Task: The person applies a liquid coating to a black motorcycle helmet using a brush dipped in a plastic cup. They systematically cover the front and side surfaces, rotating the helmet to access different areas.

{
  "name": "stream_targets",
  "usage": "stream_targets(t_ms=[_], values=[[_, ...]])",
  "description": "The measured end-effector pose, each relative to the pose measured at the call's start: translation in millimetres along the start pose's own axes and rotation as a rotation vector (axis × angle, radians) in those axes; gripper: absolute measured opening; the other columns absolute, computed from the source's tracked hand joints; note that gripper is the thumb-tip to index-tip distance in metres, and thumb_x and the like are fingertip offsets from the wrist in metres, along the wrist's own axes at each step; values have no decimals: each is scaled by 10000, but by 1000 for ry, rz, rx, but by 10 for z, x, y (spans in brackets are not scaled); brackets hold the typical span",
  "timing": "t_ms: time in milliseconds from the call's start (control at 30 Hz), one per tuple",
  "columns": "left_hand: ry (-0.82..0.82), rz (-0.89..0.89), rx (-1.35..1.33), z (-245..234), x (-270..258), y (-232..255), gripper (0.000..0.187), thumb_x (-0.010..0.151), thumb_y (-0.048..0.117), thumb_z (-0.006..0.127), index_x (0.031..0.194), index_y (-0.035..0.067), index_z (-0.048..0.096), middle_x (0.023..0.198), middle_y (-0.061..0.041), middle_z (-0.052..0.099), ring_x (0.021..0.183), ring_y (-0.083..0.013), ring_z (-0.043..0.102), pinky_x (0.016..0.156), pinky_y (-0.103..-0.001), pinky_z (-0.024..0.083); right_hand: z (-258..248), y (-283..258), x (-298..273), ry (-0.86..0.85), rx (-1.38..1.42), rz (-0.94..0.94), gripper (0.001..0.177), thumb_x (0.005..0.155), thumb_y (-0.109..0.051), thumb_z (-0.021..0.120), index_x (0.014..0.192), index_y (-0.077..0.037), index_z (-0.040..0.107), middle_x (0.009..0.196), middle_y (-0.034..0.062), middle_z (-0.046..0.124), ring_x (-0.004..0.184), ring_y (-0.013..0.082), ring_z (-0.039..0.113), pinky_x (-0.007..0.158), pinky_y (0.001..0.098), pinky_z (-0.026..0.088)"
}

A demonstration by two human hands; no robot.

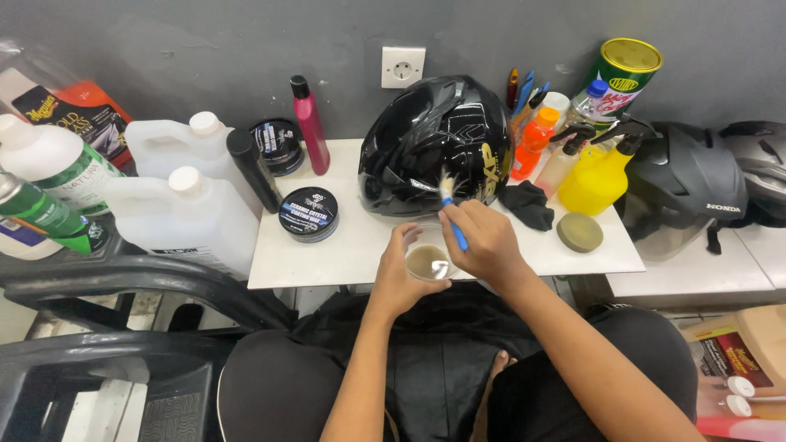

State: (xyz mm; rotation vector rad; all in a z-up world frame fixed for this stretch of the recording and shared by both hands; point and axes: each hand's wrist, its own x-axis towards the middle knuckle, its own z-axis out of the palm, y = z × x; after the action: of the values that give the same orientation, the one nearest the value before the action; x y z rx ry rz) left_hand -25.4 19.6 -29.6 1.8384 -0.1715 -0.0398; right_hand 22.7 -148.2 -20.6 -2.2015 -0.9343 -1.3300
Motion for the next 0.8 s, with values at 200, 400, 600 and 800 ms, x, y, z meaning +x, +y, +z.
stream_targets(t_ms=[200, 400, 600, 800], values=[[10, 5, -29, -8, -2, -27, 1049, 509, 136, 966, 1386, 48, 398, 1402, -224, 569, 1372, -438, 466, 1171, -545, 369, -71, 4, 136, -2, 156, 7, 25, 924, -4, 720, 949, 1, 723, 699, 126, 606, 590, 322, 616, 549, 375, 525], [23, 19, -29, -25, -5, -13, 1051, 501, 156, 966, 1385, 53, 407, 1399, -214, 577, 1366, -432, 477, 1165, -534, 373, -346, 313, 185, 116, 168, 123, 33, 992, -14, 721, 969, -6, 743, 716, 86, 629, 568, 257, 586, 554, 320, 510], [26, 20, -44, -19, 16, -36, 1050, 500, 135, 965, 1387, 59, 408, 1394, -213, 580, 1368, -435, 473, 1164, -535, 368, -162, 311, 37, 87, -49, -59, 20, 952, -35, 714, 954, -23, 730, 703, 88, 571, 563, 282, 558, 550, 354, 492], [4, -16, -11, -69, -27, 92, 1047, 511, 155, 960, 1395, 59, 407, 1405, -197, 579, 1382, -411, 469, 1182, -524, 360, 159, -31, 31, -22, -1, -155, 98, 944, -14, 632, 982, -43, 717, 696, 75, 487, 582, 261, 549, 569, 312, 506]])
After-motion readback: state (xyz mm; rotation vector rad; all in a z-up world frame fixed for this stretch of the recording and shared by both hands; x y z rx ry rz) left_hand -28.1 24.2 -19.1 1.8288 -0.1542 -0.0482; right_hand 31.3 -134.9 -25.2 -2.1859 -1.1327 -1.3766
